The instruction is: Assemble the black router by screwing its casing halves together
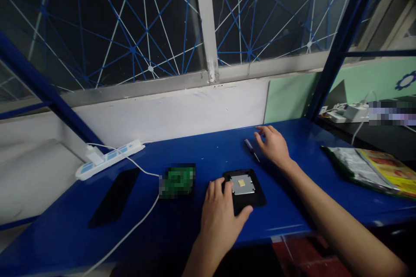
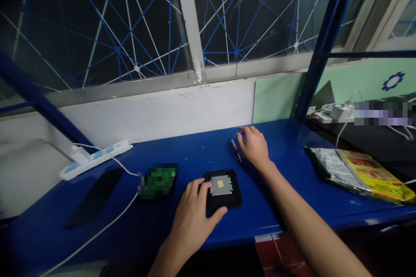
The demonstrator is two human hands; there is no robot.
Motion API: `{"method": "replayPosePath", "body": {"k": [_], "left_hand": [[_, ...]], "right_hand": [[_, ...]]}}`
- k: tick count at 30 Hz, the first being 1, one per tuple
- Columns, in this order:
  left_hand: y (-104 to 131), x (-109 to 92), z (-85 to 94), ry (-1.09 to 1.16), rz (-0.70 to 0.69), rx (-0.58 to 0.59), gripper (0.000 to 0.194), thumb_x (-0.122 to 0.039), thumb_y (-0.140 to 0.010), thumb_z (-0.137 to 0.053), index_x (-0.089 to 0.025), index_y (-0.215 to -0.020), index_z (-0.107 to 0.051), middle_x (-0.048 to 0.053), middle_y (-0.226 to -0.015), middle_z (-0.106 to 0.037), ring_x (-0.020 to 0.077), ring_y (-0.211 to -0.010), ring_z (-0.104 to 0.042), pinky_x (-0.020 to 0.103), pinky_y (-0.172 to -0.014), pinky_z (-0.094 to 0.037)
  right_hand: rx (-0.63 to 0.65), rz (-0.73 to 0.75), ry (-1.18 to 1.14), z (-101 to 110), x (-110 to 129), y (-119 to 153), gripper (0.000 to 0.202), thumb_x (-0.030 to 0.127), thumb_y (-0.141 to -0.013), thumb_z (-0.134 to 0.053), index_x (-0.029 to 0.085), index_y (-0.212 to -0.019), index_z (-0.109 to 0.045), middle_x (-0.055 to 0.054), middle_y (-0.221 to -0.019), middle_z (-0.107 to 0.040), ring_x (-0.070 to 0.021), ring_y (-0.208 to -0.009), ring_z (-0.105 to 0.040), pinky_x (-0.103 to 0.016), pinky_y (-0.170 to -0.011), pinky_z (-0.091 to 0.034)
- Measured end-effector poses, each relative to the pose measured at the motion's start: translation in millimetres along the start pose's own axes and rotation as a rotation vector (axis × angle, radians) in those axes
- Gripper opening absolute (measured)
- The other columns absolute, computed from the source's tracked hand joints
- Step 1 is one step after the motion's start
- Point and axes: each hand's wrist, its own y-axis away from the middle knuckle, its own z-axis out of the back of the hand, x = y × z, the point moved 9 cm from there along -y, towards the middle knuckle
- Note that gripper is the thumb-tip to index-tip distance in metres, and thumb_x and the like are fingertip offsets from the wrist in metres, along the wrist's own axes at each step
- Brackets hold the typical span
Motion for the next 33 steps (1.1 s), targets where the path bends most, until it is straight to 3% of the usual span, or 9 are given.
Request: {"method": "replayPosePath", "body": {"k": [9,14,17,21,24,27,30,33], "left_hand": [[-25.0,-59.6,-27.6,-0.051,-0.042,-0.055,0.052,-0.052,-0.082,-0.074,-0.016,-0.118,-0.062,0.015,-0.121,-0.061,0.0363,-0.116,-0.056,0.056,-0.108,-0.041],[-30.1,-74.4,-34.6,-0.059,-0.039,-0.085,0.055,-0.054,-0.081,-0.075,-0.015,-0.117,-0.063,0.015,-0.119,-0.063,0.0362,-0.115,-0.058,0.057,-0.109,-0.041],[-25.6,-72.8,-31.7,-0.045,-0.052,-0.127,0.059,-0.053,-0.082,-0.075,-0.015,-0.125,-0.060,0.016,-0.128,-0.061,0.0361,-0.119,-0.057,0.057,-0.112,-0.039],[-9.0,-36.3,-4.5,-0.085,-0.063,-0.239,0.050,-0.044,-0.087,-0.070,-0.016,-0.127,-0.058,0.016,-0.129,-0.063,0.0355,-0.120,-0.057,0.056,-0.107,-0.044],[10.2,17.1,31.1,-0.167,-0.046,-0.375,0.036,-0.043,-0.094,-0.060,-0.018,-0.120,-0.060,0.014,-0.121,-0.066,0.0339,-0.116,-0.060,0.053,-0.099,-0.051],[27.6,69.8,58.3,-0.265,-0.006,-0.434,0.038,-0.050,-0.097,-0.051,-0.018,-0.115,-0.061,0.014,-0.118,-0.067,0.0347,-0.114,-0.061,0.055,-0.099,-0.050],[37.8,104.6,65.4,-0.291,0.068,-0.377,0.039,-0.051,-0.098,-0.047,-0.020,-0.116,-0.062,0.012,-0.117,-0.067,0.0341,-0.114,-0.061,0.055,-0.102,-0.049],[43.6,114.9,58.6,-0.251,0.101,-0.311,0.038,-0.051,-0.096,-0.049,-0.022,-0.116,-0.064,0.009,-0.122,-0.066,0.0327,-0.116,-0.061,0.052,-0.100,-0.051]], "right_hand": [[-0.060,0.068,-0.057,13.0,12.6,1.9,0.029,0.032,-0.097,-0.049,0.016,-0.111,-0.068,-0.011,-0.093,-0.071,-0.0256,-0.087,-0.065,-0.036,-0.081,-0.048],[-0.065,0.086,-0.077,14.9,16.7,2.4,0.027,0.032,-0.096,-0.051,0.016,-0.107,-0.069,-0.010,-0.089,-0.070,-0.0259,-0.086,-0.065,-0.036,-0.080,-0.047],[-0.056,0.094,-0.080,13.8,17.8,2.8,0.026,0.033,-0.096,-0.051,0.017,-0.104,-0.070,-0.010,-0.089,-0.070,-0.0260,-0.086,-0.064,-0.036,-0.080,-0.046],[-0.039,0.103,-0.077,10.9,19.1,3.4,0.024,0.032,-0.096,-0.051,0.017,-0.103,-0.069,-0.010,-0.089,-0.071,-0.0253,-0.085,-0.064,-0.035,-0.079,-0.046],[-0.024,0.111,-0.077,8.4,21.7,3.9,0.023,0.031,-0.096,-0.051,0.018,-0.101,-0.069,-0.009,-0.090,-0.072,-0.0252,-0.087,-0.065,-0.035,-0.079,-0.045],[-0.008,0.117,-0.083,6.8,25.4,4.6,0.022,0.030,-0.096,-0.052,0.018,-0.100,-0.069,-0.008,-0.089,-0.072,-0.0251,-0.088,-0.065,-0.035,-0.079,-0.045],[0.006,0.122,-0.082,6.5,28.8,5.5,0.022,0.030,-0.096,-0.052,0.018,-0.100,-0.069,-0.008,-0.089,-0.073,-0.0252,-0.088,-0.065,-0.035,-0.079,-0.044],[0.015,0.128,-0.070,6.4,30.8,6.5,0.021,0.030,-0.096,-0.051,0.019,-0.099,-0.069,-0.008,-0.090,-0.074,-0.0257,-0.087,-0.066,-0.036,-0.078,-0.042]]}}
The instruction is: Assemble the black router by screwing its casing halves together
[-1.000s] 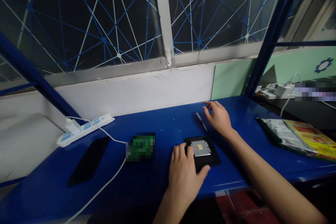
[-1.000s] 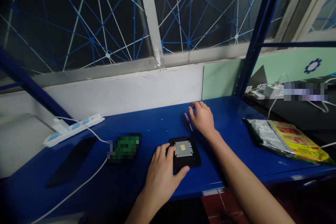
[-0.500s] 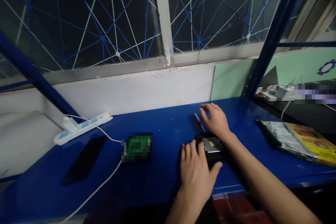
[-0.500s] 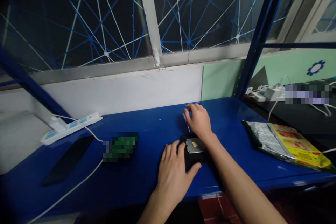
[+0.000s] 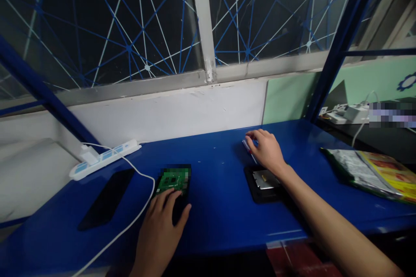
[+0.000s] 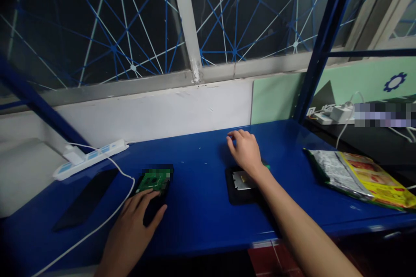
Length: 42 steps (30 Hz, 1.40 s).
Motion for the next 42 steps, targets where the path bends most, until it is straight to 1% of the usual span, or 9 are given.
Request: {"method": "replayPosePath", "body": {"k": [5,12,19,22,25,29,34,38,42], "left_hand": [[10.0,-6.7,-4.6,0.038,0.020,-0.001,0.038,-0.048,-0.094,-0.054,-0.024,-0.120,-0.067,0.008,-0.128,-0.065,0.0337,-0.121,-0.059,0.054,-0.100,-0.052],[18.7,-35.0,-7.5,0.043,0.043,0.073,0.043,-0.053,-0.093,-0.055,-0.026,-0.123,-0.068,0.008,-0.133,-0.064,0.0353,-0.124,-0.059,0.055,-0.099,-0.054],[28.7,-71.6,-12.9,0.059,-0.064,0.077,0.039,-0.046,-0.095,-0.056,-0.029,-0.128,-0.066,0.008,-0.140,-0.061,0.0352,-0.125,-0.060,0.052,-0.098,-0.056],[35.3,-91.0,-18.1,0.080,-0.122,0.065,0.040,-0.046,-0.091,-0.063,-0.030,-0.127,-0.066,0.008,-0.139,-0.062,0.0362,-0.123,-0.061,0.051,-0.096,-0.058],[39.7,-116.5,-26.8,0.126,-0.211,0.084,0.045,-0.044,-0.086,-0.069,-0.031,-0.129,-0.065,0.009,-0.138,-0.062,0.0385,-0.123,-0.061,0.053,-0.096,-0.058],[33.8,-136.3,-36.9,0.149,-0.223,0.142,0.052,-0.047,-0.086,-0.068,-0.029,-0.135,-0.061,0.013,-0.141,-0.059,0.0410,-0.124,-0.059,0.057,-0.095,-0.057],[19.0,-145.2,-36.6,0.196,-0.168,0.224,0.049,-0.047,-0.087,-0.068,-0.028,-0.132,-0.064,0.013,-0.141,-0.059,0.0402,-0.126,-0.057,0.057,-0.100,-0.053],[9.7,-146.4,-27.4,0.238,-0.143,0.248,0.046,-0.039,-0.082,-0.074,-0.027,-0.126,-0.067,0.011,-0.136,-0.063,0.0384,-0.123,-0.059,0.055,-0.100,-0.053],[-9.9,-127.9,-11.5,0.280,-0.171,0.185,0.036,-0.030,-0.083,-0.072,-0.026,-0.118,-0.068,0.008,-0.124,-0.068,0.0317,-0.112,-0.064,0.049,-0.096,-0.055]], "right_hand": [[0.010,0.018,0.014,-3.4,2.7,1.4,0.023,0.031,-0.097,-0.050,0.019,-0.098,-0.069,-0.008,-0.088,-0.074,-0.0258,-0.086,-0.067,-0.036,-0.076,-0.041],[0.035,0.033,0.008,-10.2,3.5,3.7,0.022,0.031,-0.096,-0.051,0.019,-0.099,-0.069,-0.007,-0.090,-0.074,-0.0252,-0.087,-0.067,-0.036,-0.078,-0.042],[0.039,0.036,0.008,-10.1,5.6,3.9,0.022,0.032,-0.096,-0.052,0.019,-0.098,-0.070,-0.007,-0.089,-0.073,-0.0254,-0.087,-0.067,-0.036,-0.077,-0.042],[0.034,0.039,0.004,-9.6,7.0,4.3,0.024,0.033,-0.097,-0.050,0.019,-0.099,-0.070,-0.008,-0.090,-0.074,-0.0256,-0.086,-0.067,-0.037,-0.077,-0.042],[0.028,0.040,0.000,-9.1,6.8,4.5,0.024,0.033,-0.097,-0.051,0.019,-0.099,-0.069,-0.008,-0.090,-0.073,-0.0261,-0.087,-0.067,-0.037,-0.078,-0.043],[0.026,0.042,-0.008,-8.4,6.8,4.5,0.023,0.033,-0.096,-0.051,0.019,-0.099,-0.069,-0.008,-0.090,-0.073,-0.0259,-0.088,-0.067,-0.037,-0.079,-0.044],[0.040,0.054,-0.021,-9.1,11.7,5.2,0.022,0.032,-0.097,-0.051,0.019,-0.099,-0.069,-0.008,-0.090,-0.073,-0.0260,-0.087,-0.066,-0.038,-0.080,-0.045],[0.081,0.085,-0.057,-12.5,22.8,8.9,0.022,0.032,-0.098,-0.051,0.019,-0.100,-0.068,-0.008,-0.093,-0.073,-0.0258,-0.088,-0.066,-0.039,-0.083,-0.046],[0.139,0.137,-0.092,-18.0,38.3,14.6,0.022,0.033,-0.098,-0.051,0.020,-0.102,-0.068,-0.008,-0.097,-0.073,-0.0262,-0.092,-0.064,-0.040,-0.086,-0.047]]}}
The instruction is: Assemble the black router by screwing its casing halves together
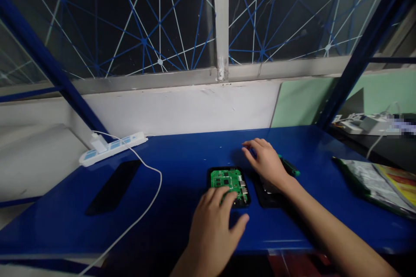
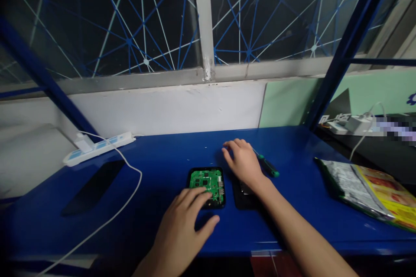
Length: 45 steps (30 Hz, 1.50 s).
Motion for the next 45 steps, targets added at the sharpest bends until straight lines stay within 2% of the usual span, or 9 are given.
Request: {"method": "replayPosePath", "body": {"k": [4,6,10,17,21,27,32,41,45], "left_hand": [[-18.2,33.3,12.9,0.005,-0.070,0.073,0.065,-0.041,-0.074,-0.081,-0.025,-0.132,-0.058,0.010,-0.139,-0.059,0.0343,-0.127,-0.056,0.053,-0.107,-0.047],[-25.3,46.6,10.8,0.021,-0.112,0.170,0.080,-0.046,-0.071,-0.082,-0.024,-0.141,-0.050,0.013,-0.149,-0.050,0.0355,-0.135,-0.048,0.054,-0.111,-0.042],[-36.8,64.1,2.9,0.053,-0.123,0.307,0.089,-0.051,-0.070,-0.080,-0.023,-0.147,-0.044,0.014,-0.154,-0.043,0.0357,-0.142,-0.040,0.054,-0.114,-0.037],[-54.6,73.0,1.3,0.094,-0.179,0.278,0.097,-0.052,-0.063,-0.083,-0.019,-0.145,-0.045,0.014,-0.142,-0.051,0.0343,-0.132,-0.048,0.049,-0.110,-0.042],[-54.0,78.2,1.8,0.103,-0.169,0.250,0.100,-0.055,-0.061,-0.085,-0.021,-0.146,-0.044,0.013,-0.143,-0.050,0.0347,-0.131,-0.048,0.050,-0.110,-0.042],[-52.6,81.5,-4.3,0.163,-0.149,0.309,0.114,-0.064,-0.059,-0.085,-0.020,-0.152,-0.035,0.017,-0.152,-0.042,0.0409,-0.139,-0.039,0.059,-0.112,-0.037],[-53.8,83.4,-8.4,0.207,-0.163,0.328,0.114,-0.067,-0.064,-0.082,-0.021,-0.155,-0.030,0.018,-0.155,-0.039,0.0414,-0.142,-0.034,0.061,-0.115,-0.033],[-55.1,86.4,-11.5,0.217,-0.131,0.335,0.116,-0.067,-0.061,-0.082,-0.018,-0.154,-0.031,0.020,-0.151,-0.043,0.0434,-0.139,-0.037,0.064,-0.110,-0.037],[-55.3,88.6,-14.9,0.204,-0.109,0.352,0.120,-0.066,-0.059,-0.083,-0.017,-0.155,-0.029,0.021,-0.153,-0.040,0.0456,-0.140,-0.034,0.066,-0.111,-0.034]], "right_hand": [[0.086,0.058,-0.001,-10.8,13.9,2.6,0.021,0.032,-0.098,-0.051,0.020,-0.102,-0.068,-0.009,-0.098,-0.072,-0.0271,-0.093,-0.063,-0.042,-0.086,-0.048],[0.119,0.081,-0.009,-15.2,18.7,4.0,0.022,0.032,-0.098,-0.051,0.020,-0.104,-0.068,-0.009,-0.098,-0.072,-0.0275,-0.094,-0.063,-0.044,-0.090,-0.048],[0.152,0.083,-0.019,-19.8,21.9,5.8,0.022,0.033,-0.098,-0.051,0.020,-0.105,-0.068,-0.009,-0.100,-0.072,-0.0277,-0.098,-0.064,-0.051,-0.106,-0.042],[0.272,0.126,-0.143,-21.4,34.7,9.3,0.024,0.041,-0.096,-0.058,0.022,-0.108,-0.068,-0.008,-0.113,-0.073,-0.0272,-0.114,-0.064,-0.051,-0.111,-0.040],[0.426,0.231,-0.167,-24.5,47.1,16.8,0.049,0.063,-0.084,-0.066,0.022,-0.112,-0.070,-0.011,-0.131,-0.068,-0.0315,-0.133,-0.053,-0.050,-0.109,-0.043],[0.603,0.189,-0.095,-29.7,36.4,22.0,0.080,0.081,-0.063,-0.070,0.020,-0.115,-0.072,-0.016,-0.136,-0.064,-0.0391,-0.127,-0.057,-0.059,-0.109,-0.040],[0.717,0.117,-0.192,-32.4,31.1,27.6,0.087,0.074,-0.053,-0.082,0.018,-0.118,-0.071,-0.018,-0.142,-0.059,-0.0388,-0.130,-0.055,-0.052,-0.110,-0.043],[0.792,0.058,-0.275,-38.2,33.6,33.7,0.071,0.063,-0.056,-0.087,0.018,-0.108,-0.067,-0.020,-0.146,-0.054,-0.0376,-0.143,-0.042,-0.048,-0.113,-0.041],[0.793,0.022,-0.304,-40.1,30.4,36.3,0.070,0.058,-0.056,-0.089,0.019,-0.107,-0.063,-0.020,-0.154,-0.043,-0.0382,-0.148,-0.033,-0.048,-0.115,-0.039]]}}
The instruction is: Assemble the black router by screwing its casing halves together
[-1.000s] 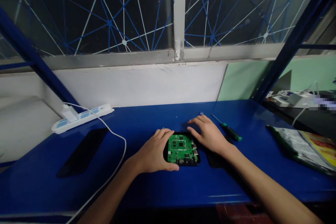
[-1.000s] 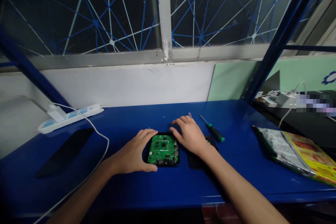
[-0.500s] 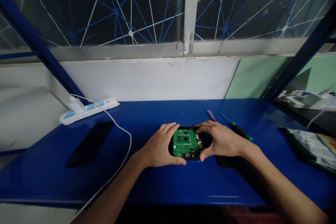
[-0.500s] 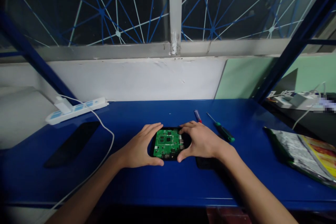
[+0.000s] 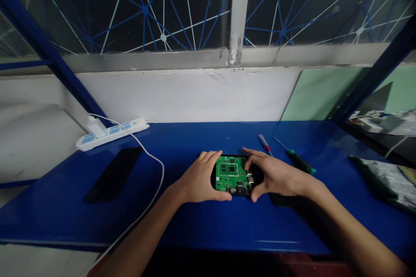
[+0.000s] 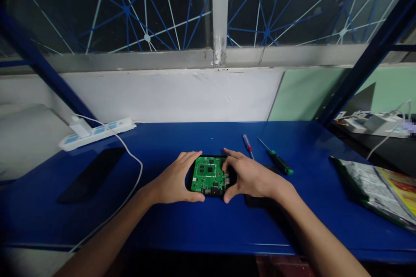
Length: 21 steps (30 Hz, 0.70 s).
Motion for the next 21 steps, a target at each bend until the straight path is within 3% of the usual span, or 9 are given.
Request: {"method": "replayPosePath", "body": {"k": [3,7,11,15,18,21], "left_hand": [[-1.2,1.7,-1.6,0.006,0.012,0.009,0.122,-0.067,-0.057,-0.084,-0.016,-0.155,-0.030,0.022,-0.153,-0.039,0.0475,-0.141,-0.032,0.066,-0.111,-0.033],[-3.5,1.4,-0.5,0.027,-0.010,-0.008,0.119,-0.064,-0.055,-0.086,-0.015,-0.150,-0.036,0.021,-0.147,-0.044,0.0456,-0.135,-0.038,0.064,-0.109,-0.036],[-4.4,-2.6,3.7,0.039,-0.056,-0.049,0.107,-0.058,-0.051,-0.090,-0.018,-0.140,-0.045,0.016,-0.136,-0.051,0.0410,-0.125,-0.046,0.060,-0.105,-0.042],[-3.7,-3.0,3.6,0.067,-0.035,-0.037,0.104,-0.055,-0.052,-0.091,-0.019,-0.137,-0.043,0.015,-0.133,-0.051,0.0398,-0.124,-0.045,0.058,-0.104,-0.043],[-3.0,-1.2,2.4,0.088,-0.021,-0.030,0.110,-0.056,-0.053,-0.090,-0.018,-0.141,-0.038,0.016,-0.134,-0.048,0.0407,-0.127,-0.042,0.059,-0.107,-0.040],[-2.9,2.5,0.6,0.119,-0.006,-0.025,0.116,-0.058,-0.051,-0.090,-0.017,-0.144,-0.033,0.016,-0.134,-0.046,0.0420,-0.127,-0.042,0.061,-0.106,-0.040]], "right_hand": [[-0.023,0.009,-0.032,1.2,0.6,0.9,0.068,0.057,-0.056,-0.089,0.020,-0.105,-0.060,-0.017,-0.157,-0.036,-0.0388,-0.143,-0.039,-0.047,-0.112,-0.043],[-0.026,0.055,-0.075,2.9,7.3,0.1,0.063,0.057,-0.057,-0.089,0.021,-0.098,-0.057,-0.014,-0.145,-0.047,-0.0340,-0.131,-0.052,-0.043,-0.107,-0.047],[-0.028,0.080,-0.102,4.9,10.0,-0.8,0.062,0.055,-0.057,-0.089,0.022,-0.098,-0.057,-0.011,-0.138,-0.052,-0.0321,-0.126,-0.055,-0.043,-0.107,-0.047],[-0.010,0.089,-0.124,5.6,7.7,0.1,0.060,0.049,-0.066,-0.086,0.022,-0.112,-0.060,-0.010,-0.141,-0.050,-0.0310,-0.130,-0.052,-0.045,-0.112,-0.042],[-0.021,0.098,-0.118,8.1,5.9,1.4,0.058,0.033,-0.076,-0.079,0.023,-0.129,-0.057,-0.010,-0.145,-0.048,-0.0293,-0.134,-0.050,-0.046,-0.116,-0.038],[-0.022,0.132,-0.122,8.6,7.3,2.1,0.065,0.021,-0.078,-0.073,0.023,-0.139,-0.050,-0.010,-0.150,-0.044,-0.0275,-0.138,-0.046,-0.045,-0.118,-0.037]]}}
